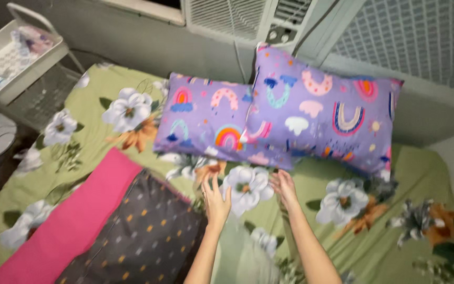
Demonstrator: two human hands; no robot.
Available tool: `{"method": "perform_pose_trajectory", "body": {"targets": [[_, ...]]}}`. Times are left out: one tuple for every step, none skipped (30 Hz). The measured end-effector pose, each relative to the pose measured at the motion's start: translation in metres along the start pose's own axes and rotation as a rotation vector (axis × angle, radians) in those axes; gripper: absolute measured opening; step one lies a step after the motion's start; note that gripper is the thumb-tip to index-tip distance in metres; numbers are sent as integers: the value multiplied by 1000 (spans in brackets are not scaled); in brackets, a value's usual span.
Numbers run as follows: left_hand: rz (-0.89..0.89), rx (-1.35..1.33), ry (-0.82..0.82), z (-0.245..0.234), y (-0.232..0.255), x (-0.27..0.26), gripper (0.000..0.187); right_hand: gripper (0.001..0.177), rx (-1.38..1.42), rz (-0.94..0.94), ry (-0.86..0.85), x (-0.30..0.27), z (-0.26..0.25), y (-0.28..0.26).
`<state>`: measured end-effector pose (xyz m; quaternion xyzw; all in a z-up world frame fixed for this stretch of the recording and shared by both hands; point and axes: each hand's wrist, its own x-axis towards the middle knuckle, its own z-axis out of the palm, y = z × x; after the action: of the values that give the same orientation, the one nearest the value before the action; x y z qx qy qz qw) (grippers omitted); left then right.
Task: The person removes several pillowcases from their pillows and replaces them with different pillowcases by hand.
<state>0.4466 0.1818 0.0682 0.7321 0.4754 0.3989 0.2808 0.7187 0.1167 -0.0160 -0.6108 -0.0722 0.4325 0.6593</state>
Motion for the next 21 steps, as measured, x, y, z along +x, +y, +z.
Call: {"method": "perform_pose_trajectory", "body": {"targets": [[15, 4, 11, 14, 0, 13, 65, 59, 55, 18, 22, 21, 2, -9], [29, 10, 23, 25, -1, 23, 65, 65, 111, 37, 43, 40, 5, -18], [0, 71, -11, 32, -2, 31, 68, 70, 160, 70, 55, 58, 8, -27], [-28, 135, -45, 35, -5, 38, 72, 75, 212, 104, 68, 74, 14, -32], [-57, 199, -79, 37, -10, 47, 75, 81, 264, 138, 80, 91, 23, -37], [-103, 357, -37, 35, -18, 54, 76, 83, 276, 186, 68, 107, 28, -40], [-149, 515, 5, 30, -30, 63, 77, 85, 288, 234, 55, 124, 32, -41], [-160, 553, 31, 22, -45, 68, 82, 88, 301, 286, 44, 139, 36, -36], [-171, 590, 58, 13, -60, 70, 86, 76, 274, 308, 99, 155, 41, -27], [-190, 558, 42, 4, -76, 67, 87, 64, 273, 335, 106, 167, 42, -17], [-209, 525, 27, -3, -92, 62, 88, 52, 283, 345, 102, 172, 47, -9], [-224, 493, 14, -11, -110, 57, 89, 40, 296, 347, 101, 176, 54, -1], [-166, 452, 2, -17, -126, 49, 87, 29, 331, 323, 84, 180, 60, 6], [-116, 411, -13, -21, -140, 34, 86, 21, 368, 297, 75, 181, 64, 13], [-67, 370, -27, -25, -153, 21, 84, 17, 407, 269, 65, 182, 66, 18], [-39, 313, -30, -32, -166, 14, 83, 22, 423, 253, 65, 183, 70, 23], [-12, 255, -31, -40, -178, 7, 83, 24, 475, 237, 88, 183, 73, 29], [16, 192, -27, -43, -185, 2, 82, 27, 268, 170, 95, 181, 66, 36], [-8, 157, -39, -46, -191, -3, 82, 31, 61, 102, 99, 176, 54, 44], [-32, 119, -38, -45, -196, 1, 83, 36, -151, 24, 94, 178, 48, 46], [-54, 80, -36, -44, -200, 5, 83, 35, -213, 23, 42, 179, 46, 46]]}}
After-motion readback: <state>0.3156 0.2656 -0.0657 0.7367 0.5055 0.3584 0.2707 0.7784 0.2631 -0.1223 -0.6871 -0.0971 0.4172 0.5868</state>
